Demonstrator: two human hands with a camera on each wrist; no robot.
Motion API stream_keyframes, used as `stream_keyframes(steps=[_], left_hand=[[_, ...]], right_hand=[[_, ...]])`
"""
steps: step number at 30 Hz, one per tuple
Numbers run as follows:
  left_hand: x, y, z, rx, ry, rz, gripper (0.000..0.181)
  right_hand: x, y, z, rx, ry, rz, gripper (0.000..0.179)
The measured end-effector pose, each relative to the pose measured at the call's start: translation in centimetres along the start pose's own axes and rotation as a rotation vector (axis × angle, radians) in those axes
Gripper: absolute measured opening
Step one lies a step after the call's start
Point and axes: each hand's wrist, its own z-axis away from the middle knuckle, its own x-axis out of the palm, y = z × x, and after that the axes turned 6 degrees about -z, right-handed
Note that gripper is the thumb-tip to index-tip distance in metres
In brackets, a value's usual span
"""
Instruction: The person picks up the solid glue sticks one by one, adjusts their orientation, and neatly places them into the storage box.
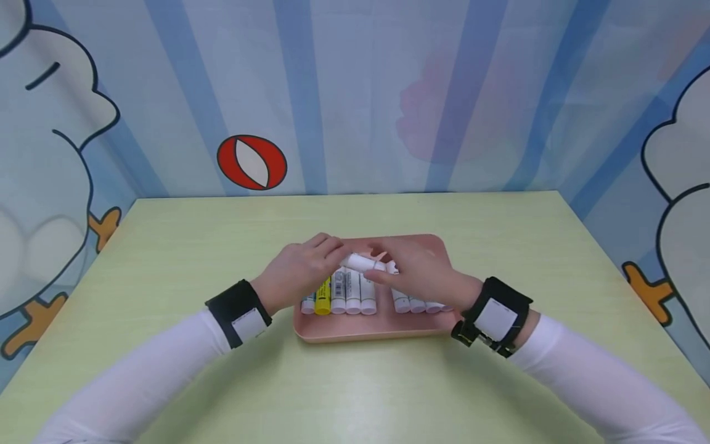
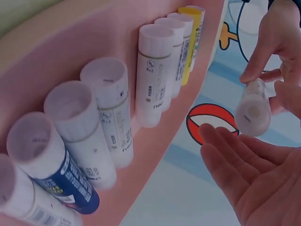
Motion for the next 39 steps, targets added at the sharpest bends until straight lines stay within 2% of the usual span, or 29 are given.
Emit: stream_keyframes(steps=[2, 6, 11, 14, 16, 19, 26, 30, 34, 39], left_hand=[[-0.1, 0.2, 0.0, 0.001, -0.001, 0.005, 0.058], [-0.2, 0.5, -0.1, 0.004, 0.001, 0.006, 0.056], [-0.1, 0.7, 0.0, 0.007, 0.007, -0.001, 0.053], [0.0, 0.9, 0.0, 0.005, 0.014, 0.011, 0.052], [0.0, 0.9, 0.1, -0.019, 0.015, 0.038, 0.049], [0.1, 0.8, 0.5, -0.113, -0.02, 0.106, 0.048], [0.6, -0.9, 2.7, -0.511, -0.202, 0.328, 0.053], [1.1, -2.1, 4.2, -0.689, -0.262, 0.452, 0.056], [1.7, -2.8, 5.0, -0.778, -0.315, 0.544, 0.055], [2.3, -2.7, 5.3, -0.842, -0.412, 0.675, 0.056]], right_hand=[[0.3, 0.1, -0.1, -0.053, 0.004, -0.057, 0.05], [0.5, 0.0, -0.2, -0.103, 0.018, -0.063, 0.039], [0.5, -0.6, 0.0, -0.054, 0.002, -0.031, 0.02], [0.5, -0.8, 0.2, -0.031, -0.013, -0.012, 0.016], [0.6, -0.9, 0.3, -0.024, -0.023, -0.004, 0.017], [0.6, -0.9, 0.6, -0.015, -0.026, -0.001, 0.02], [-0.1, 0.0, 1.3, 0.029, 0.043, 0.022, 0.017], [-0.5, 0.8, 1.5, 0.042, 0.075, -0.009, 0.022], [-0.7, 1.4, 1.7, 0.091, 0.067, -0.078, 0.034], [-0.5, 1.6, 1.7, 0.172, 0.059, -0.098, 0.023]])
